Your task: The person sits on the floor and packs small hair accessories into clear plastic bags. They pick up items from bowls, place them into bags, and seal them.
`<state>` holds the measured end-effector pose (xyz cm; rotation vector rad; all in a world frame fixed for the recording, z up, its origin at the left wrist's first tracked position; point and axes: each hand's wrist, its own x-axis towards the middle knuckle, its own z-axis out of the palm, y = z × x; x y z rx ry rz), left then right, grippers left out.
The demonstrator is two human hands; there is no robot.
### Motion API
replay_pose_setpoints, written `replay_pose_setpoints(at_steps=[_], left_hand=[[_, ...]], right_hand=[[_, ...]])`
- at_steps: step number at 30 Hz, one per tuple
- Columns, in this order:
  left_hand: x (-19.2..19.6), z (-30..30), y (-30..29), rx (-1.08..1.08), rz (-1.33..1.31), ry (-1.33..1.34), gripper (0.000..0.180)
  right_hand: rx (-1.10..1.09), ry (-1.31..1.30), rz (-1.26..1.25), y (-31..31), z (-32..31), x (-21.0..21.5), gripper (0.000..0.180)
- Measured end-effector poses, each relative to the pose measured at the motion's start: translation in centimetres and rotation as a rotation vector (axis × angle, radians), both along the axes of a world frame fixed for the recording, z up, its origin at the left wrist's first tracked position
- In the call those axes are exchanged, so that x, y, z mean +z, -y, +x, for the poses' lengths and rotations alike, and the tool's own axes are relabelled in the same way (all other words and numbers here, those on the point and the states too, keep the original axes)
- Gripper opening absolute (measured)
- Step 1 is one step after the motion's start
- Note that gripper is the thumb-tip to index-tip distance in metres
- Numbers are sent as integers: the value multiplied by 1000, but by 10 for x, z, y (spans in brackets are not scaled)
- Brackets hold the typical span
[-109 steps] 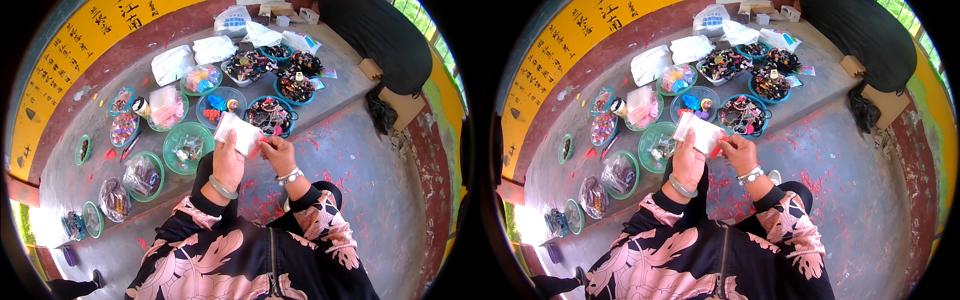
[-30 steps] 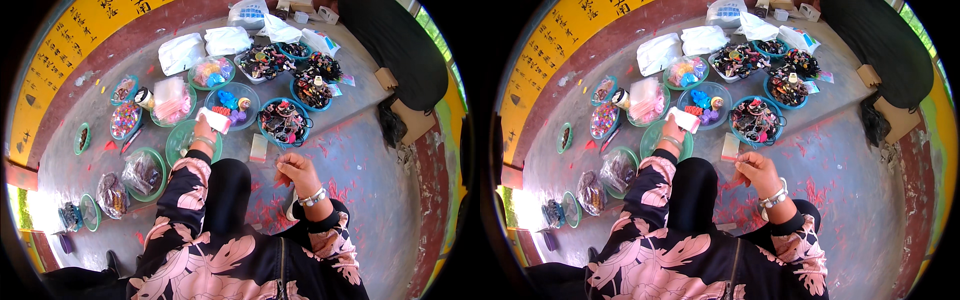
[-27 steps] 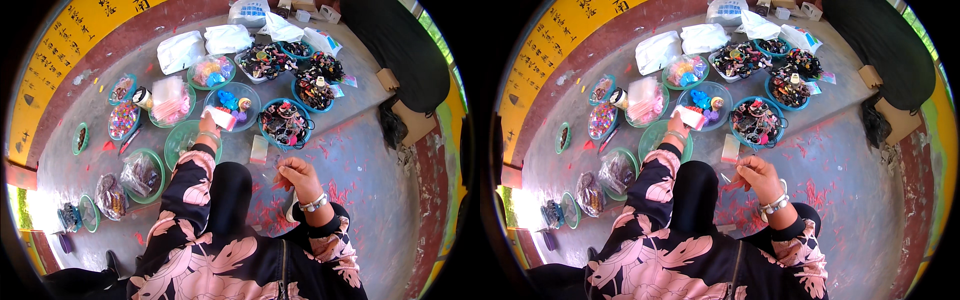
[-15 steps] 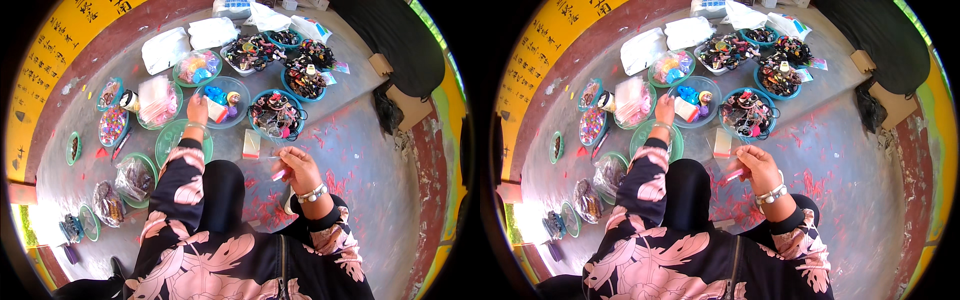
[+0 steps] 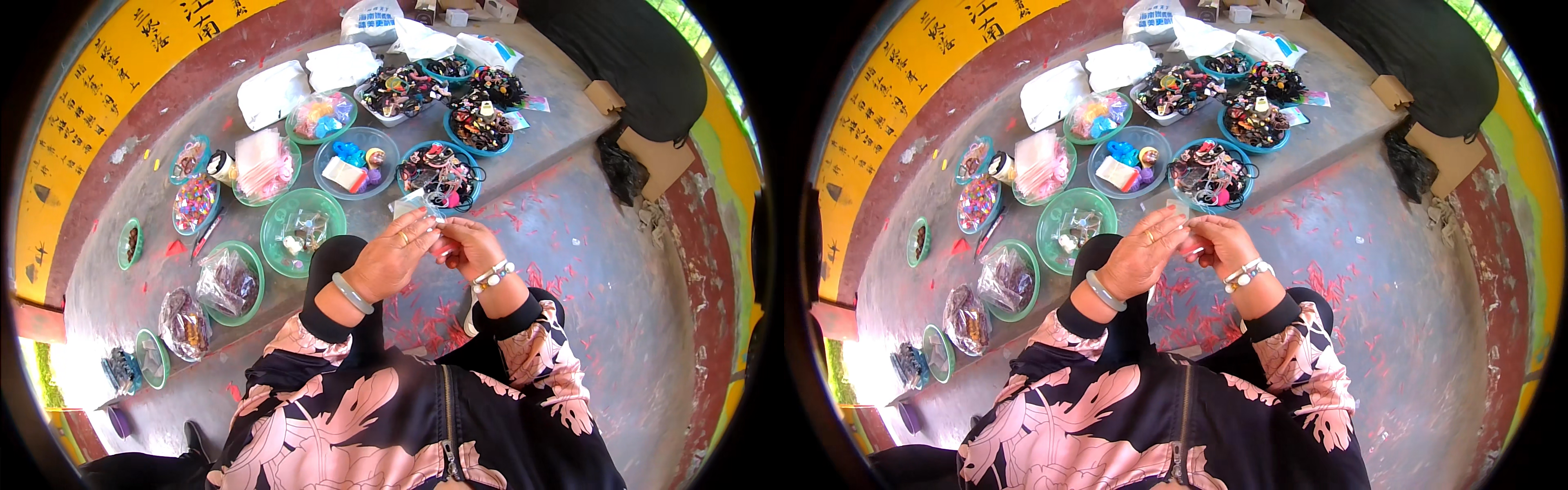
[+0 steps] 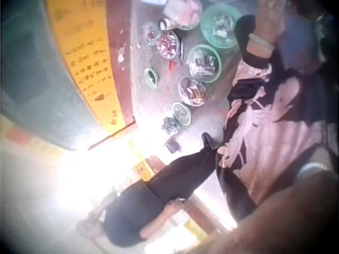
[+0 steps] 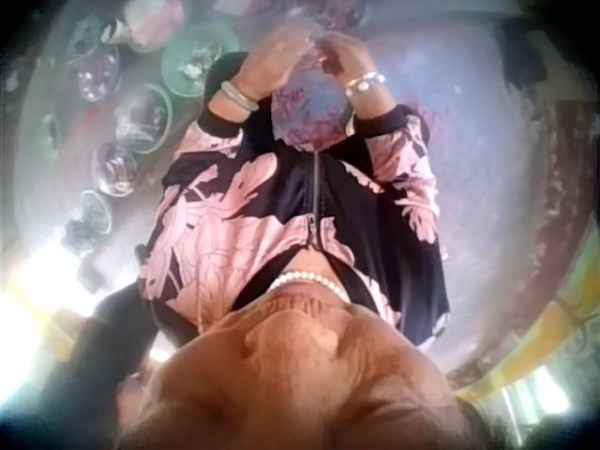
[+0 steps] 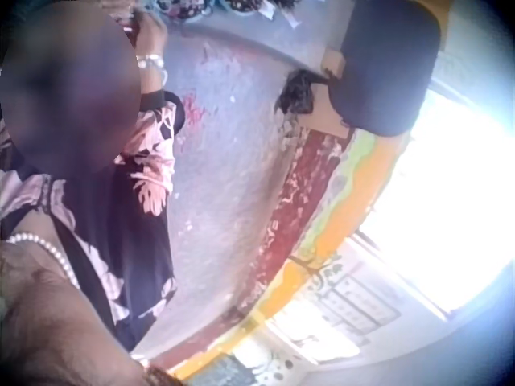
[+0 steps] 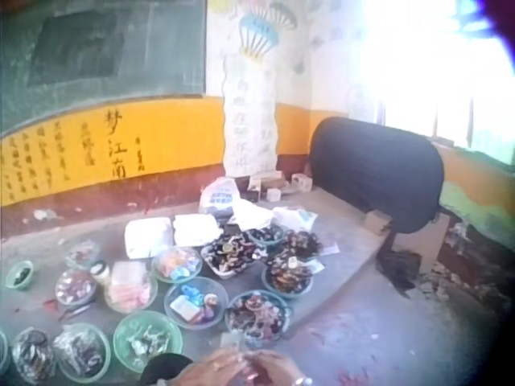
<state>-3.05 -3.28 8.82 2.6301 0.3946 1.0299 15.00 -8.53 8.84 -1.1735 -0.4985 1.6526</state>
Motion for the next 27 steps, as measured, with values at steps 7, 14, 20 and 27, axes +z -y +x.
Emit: replay_pose_setpoints(at_steps=[7, 14, 20, 27], left_hand=[[-22, 14, 5, 45, -1341, 411, 20], [-33, 11, 2, -49, -1813, 603, 17], [-30, 17, 7, -33, -1723, 556, 13], [-35, 15, 3, -35, -1667, 524, 10]], right_hand=[[-39, 341, 28, 1, 27, 13, 45], [70, 502, 213, 0, 17, -6, 31], [51, 654, 224, -5, 4, -18, 19], [-32, 351, 186, -5, 7, -12, 12]])
